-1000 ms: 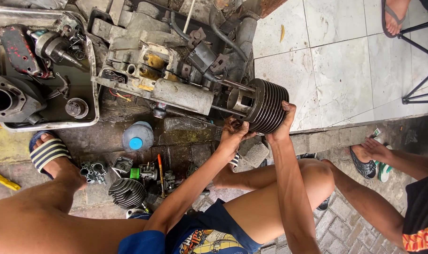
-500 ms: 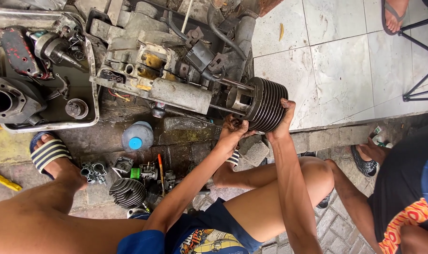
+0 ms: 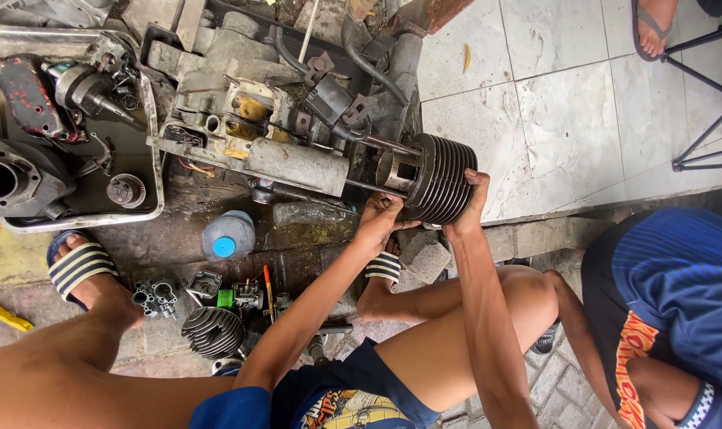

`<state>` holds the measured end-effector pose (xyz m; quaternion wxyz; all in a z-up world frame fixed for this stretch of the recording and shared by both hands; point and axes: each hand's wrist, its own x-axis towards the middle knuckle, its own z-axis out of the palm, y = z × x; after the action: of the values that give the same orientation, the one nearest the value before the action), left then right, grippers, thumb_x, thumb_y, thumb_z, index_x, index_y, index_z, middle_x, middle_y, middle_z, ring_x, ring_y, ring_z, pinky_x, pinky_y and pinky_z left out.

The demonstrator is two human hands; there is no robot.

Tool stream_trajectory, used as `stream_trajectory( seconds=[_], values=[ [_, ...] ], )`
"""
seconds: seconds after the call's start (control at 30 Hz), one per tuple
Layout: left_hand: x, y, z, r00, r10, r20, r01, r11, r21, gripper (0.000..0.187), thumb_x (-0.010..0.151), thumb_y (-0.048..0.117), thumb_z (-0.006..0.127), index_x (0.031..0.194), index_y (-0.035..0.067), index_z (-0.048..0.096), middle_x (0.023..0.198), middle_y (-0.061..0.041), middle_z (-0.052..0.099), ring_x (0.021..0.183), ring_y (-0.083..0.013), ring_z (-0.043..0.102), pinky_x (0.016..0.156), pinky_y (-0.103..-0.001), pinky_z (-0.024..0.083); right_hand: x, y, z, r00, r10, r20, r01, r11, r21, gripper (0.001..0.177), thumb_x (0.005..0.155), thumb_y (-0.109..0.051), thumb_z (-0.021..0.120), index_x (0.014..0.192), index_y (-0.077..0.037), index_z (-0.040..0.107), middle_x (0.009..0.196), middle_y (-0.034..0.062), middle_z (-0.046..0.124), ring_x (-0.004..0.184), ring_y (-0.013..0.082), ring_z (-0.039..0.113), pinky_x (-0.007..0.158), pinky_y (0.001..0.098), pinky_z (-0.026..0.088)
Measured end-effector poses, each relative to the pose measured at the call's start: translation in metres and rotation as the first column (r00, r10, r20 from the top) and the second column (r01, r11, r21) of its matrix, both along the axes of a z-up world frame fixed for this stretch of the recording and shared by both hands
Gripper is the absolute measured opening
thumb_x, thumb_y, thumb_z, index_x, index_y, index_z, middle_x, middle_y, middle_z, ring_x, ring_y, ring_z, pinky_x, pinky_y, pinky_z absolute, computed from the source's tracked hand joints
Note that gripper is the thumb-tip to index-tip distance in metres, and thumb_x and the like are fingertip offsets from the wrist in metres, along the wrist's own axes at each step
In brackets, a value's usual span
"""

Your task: The person sits on the floor and works on a disassembled engine, specifically handling a cylinder head with cooling fins. They rotate the cylinder head and use their hands to adjust or inspect the internal components and the crankshaft area.

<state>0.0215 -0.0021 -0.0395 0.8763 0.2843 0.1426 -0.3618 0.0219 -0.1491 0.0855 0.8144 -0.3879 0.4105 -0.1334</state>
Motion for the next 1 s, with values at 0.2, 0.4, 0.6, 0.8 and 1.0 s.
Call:
stream_trajectory(
  seconds=[0.2, 0.4, 0.6, 0.8, 1.0],
  values=[
    [0.003, 0.018, 0.012, 0.994, -0.113, 0.001, 0.113, 0.992, 0.048, 0.046, 0.100, 0.035, 0.070, 0.121, -0.004, 0.061, 0.113, -0.021, 0.067, 0.102, -0.0381, 0.067, 0.079, -0.066, 0.061, 0.006, 0.013, 0.015, 0.997, 0.029, -0.067, -0.031, 0.999, -0.038, 0.048, 0.070, -0.043, 0.067, 0.102, -0.009, 0.064, 0.089, 0.0158, 0.067, 0.075, 0.0257, 0.067, 0.076, 0.0345, 0.061],
    [0.001, 0.023, 0.015, 0.988, -0.152, 0.002, 0.152, 0.988, 0.000, 0.055, 0.098, 0.043, 0.071, 0.125, -0.004, 0.062, 0.118, -0.025, 0.067, 0.109, -0.0443, 0.066, 0.082, -0.070, 0.059, -0.004, 0.000, -0.008, 0.995, 0.040, -0.095, -0.046, 0.997, -0.061, 0.045, 0.070, -0.046, 0.067, 0.100, -0.012, 0.065, 0.086, 0.0112, 0.067, 0.072, 0.0210, 0.067, 0.072, 0.0305, 0.061],
    [0.002, 0.022, 0.015, 0.989, -0.147, -0.010, 0.146, 0.989, -0.034, 0.058, 0.100, 0.043, 0.068, 0.128, -0.008, 0.059, 0.120, -0.028, 0.068, 0.107, -0.0449, 0.067, 0.085, -0.071, 0.056, 0.004, 0.015, 0.012, 0.998, 0.009, -0.062, -0.011, 0.999, -0.042, 0.045, 0.069, -0.042, 0.067, 0.101, -0.010, 0.066, 0.087, 0.0145, 0.069, 0.072, 0.0242, 0.070, 0.073, 0.0325, 0.063],
    [-0.002, 0.013, -0.035, 0.990, -0.138, 0.006, 0.138, 0.989, -0.054, 0.056, 0.098, 0.037, 0.074, 0.128, -0.009, 0.060, 0.117, -0.027, 0.069, 0.104, -0.0440, 0.069, 0.085, -0.070, 0.058, 0.001, 0.003, -0.009, 0.999, 0.032, -0.039, -0.034, 0.998, -0.045, 0.044, 0.071, -0.042, 0.066, 0.102, -0.010, 0.065, 0.089, 0.0145, 0.068, 0.074, 0.0242, 0.070, 0.075, 0.0327, 0.063],
    [0.005, 0.011, -0.020, 0.991, -0.132, 0.004, 0.132, 0.986, -0.104, 0.055, 0.098, 0.035, 0.073, 0.130, -0.007, 0.060, 0.118, -0.027, 0.069, 0.104, -0.0479, 0.068, 0.085, -0.073, 0.056, -0.025, -0.055, -0.090, 0.998, 0.062, -0.003, -0.062, 0.996, -0.062, 0.046, 0.074, -0.042, 0.065, 0.107, -0.011, 0.067, 0.094, 0.0140, 0.069, 0.080, 0.0251, 0.070, 0.084, 0.0356, 0.062]
  ],
)
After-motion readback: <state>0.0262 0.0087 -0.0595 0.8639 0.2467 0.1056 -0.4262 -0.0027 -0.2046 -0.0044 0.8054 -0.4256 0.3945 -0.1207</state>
